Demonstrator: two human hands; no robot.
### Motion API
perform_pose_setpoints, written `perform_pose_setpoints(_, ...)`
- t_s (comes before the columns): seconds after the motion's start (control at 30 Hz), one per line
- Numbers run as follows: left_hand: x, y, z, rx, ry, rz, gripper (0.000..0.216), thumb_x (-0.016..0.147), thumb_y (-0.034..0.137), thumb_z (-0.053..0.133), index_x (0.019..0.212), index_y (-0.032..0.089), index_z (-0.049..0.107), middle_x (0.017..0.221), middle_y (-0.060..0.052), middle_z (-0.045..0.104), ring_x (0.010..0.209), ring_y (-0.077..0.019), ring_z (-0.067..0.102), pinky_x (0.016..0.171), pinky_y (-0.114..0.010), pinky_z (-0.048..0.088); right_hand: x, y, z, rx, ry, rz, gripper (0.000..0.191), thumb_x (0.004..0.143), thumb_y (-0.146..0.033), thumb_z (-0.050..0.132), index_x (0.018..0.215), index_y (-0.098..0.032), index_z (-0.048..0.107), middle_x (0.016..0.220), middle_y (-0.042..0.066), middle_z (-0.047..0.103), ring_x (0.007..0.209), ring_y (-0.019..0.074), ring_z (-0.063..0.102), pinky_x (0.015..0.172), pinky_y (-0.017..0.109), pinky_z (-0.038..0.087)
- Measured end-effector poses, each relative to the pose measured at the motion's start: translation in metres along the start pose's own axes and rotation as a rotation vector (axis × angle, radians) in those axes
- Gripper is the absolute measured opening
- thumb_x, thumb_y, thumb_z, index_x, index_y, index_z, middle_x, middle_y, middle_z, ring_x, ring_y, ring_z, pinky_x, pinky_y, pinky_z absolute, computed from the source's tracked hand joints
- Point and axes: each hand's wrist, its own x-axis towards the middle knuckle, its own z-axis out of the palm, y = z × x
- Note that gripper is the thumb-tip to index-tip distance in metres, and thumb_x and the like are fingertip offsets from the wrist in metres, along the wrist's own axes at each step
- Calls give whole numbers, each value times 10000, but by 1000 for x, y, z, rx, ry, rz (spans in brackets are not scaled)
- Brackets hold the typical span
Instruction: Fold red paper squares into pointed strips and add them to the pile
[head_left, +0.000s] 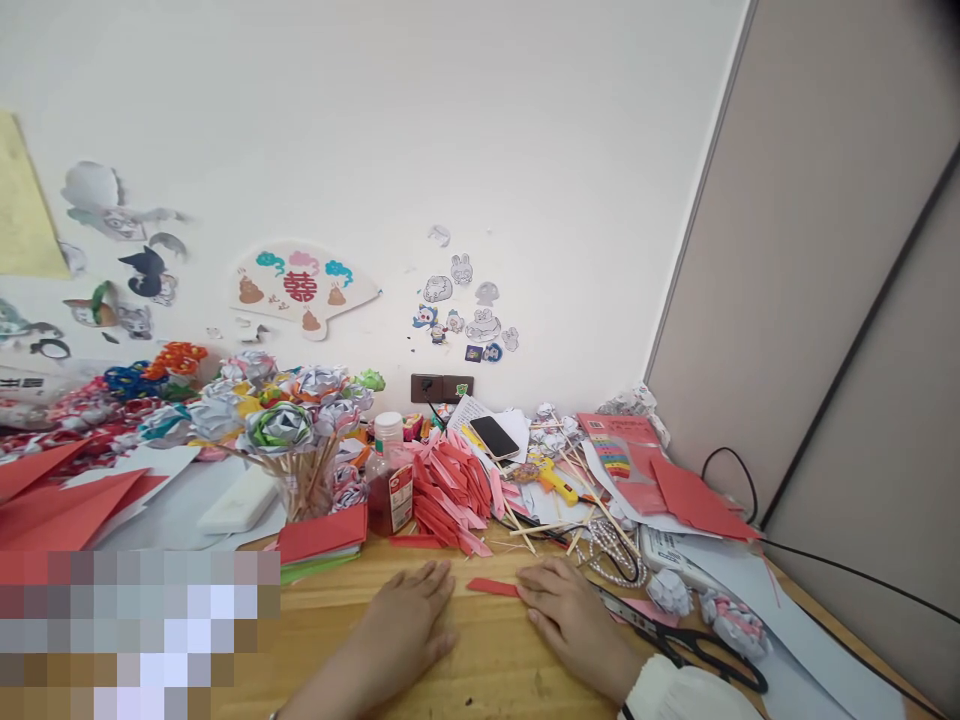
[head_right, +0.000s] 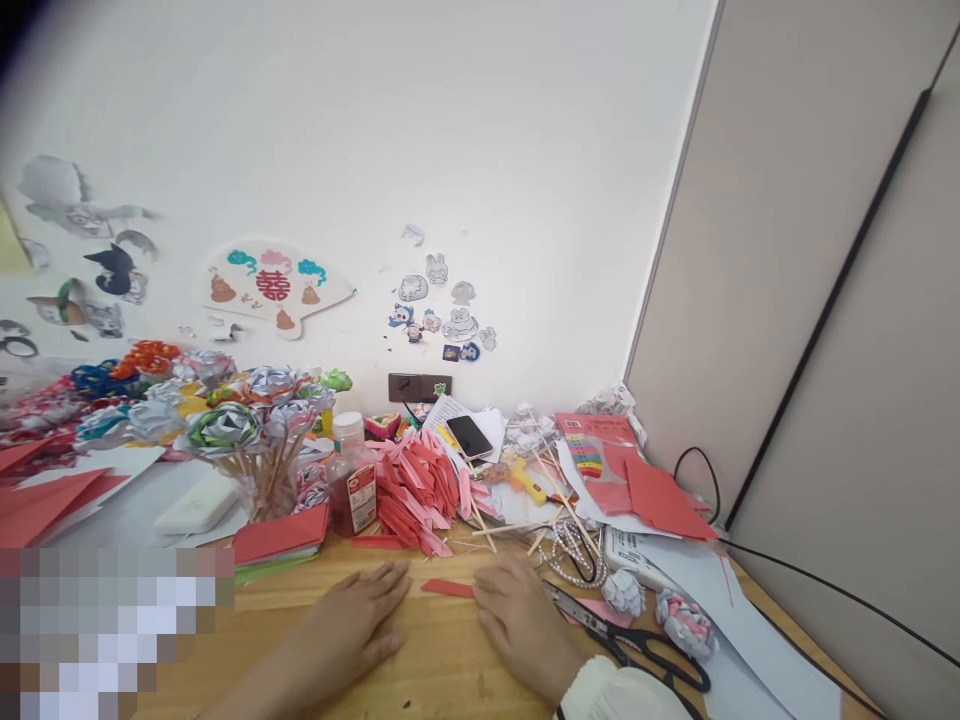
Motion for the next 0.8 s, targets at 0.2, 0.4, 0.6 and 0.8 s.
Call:
perform_pose_setpoints(0.2,8,-9,0,-7,213,-96,281,848,201,409,968,145,656,1087,-136,660,1021,-247,605,893,-362,444,14,-6,9,49,62,146,137,776,-93,602,811,-212,661,864,12,641,873,179,536,810,306,400)
perform_pose_setpoints(0.4,12,-14,-2,19,357,-117,262,862,172,399,805,163,655,882,-94,690,866,-218,626,770,-310,456,35,-14,18,112,-7,316,170,660,-39,656,711,-201,663,799,-2,636,824,172,558,734,259,399)
perform_pose_setpoints(0.6,2,-47,-26,282,427,-441,251,856,154,413,848,123,662,913,-142,668,902,-280,613,751,-363,448,47,0,26,170,0,331,100,654,-92,639,666,-190,656,785,8,653,809,188,567,715,259,388)
perform_pose_setpoints(0.8,-6,-74,-28,362,406,-611,298,799,37,397,953,58,652,998,-207,645,975,-344,591,745,-414,444,93,16,19,336,201,453,162,700,-79,551,805,-165,640,733,19,642,689,173,590,637,243,421)
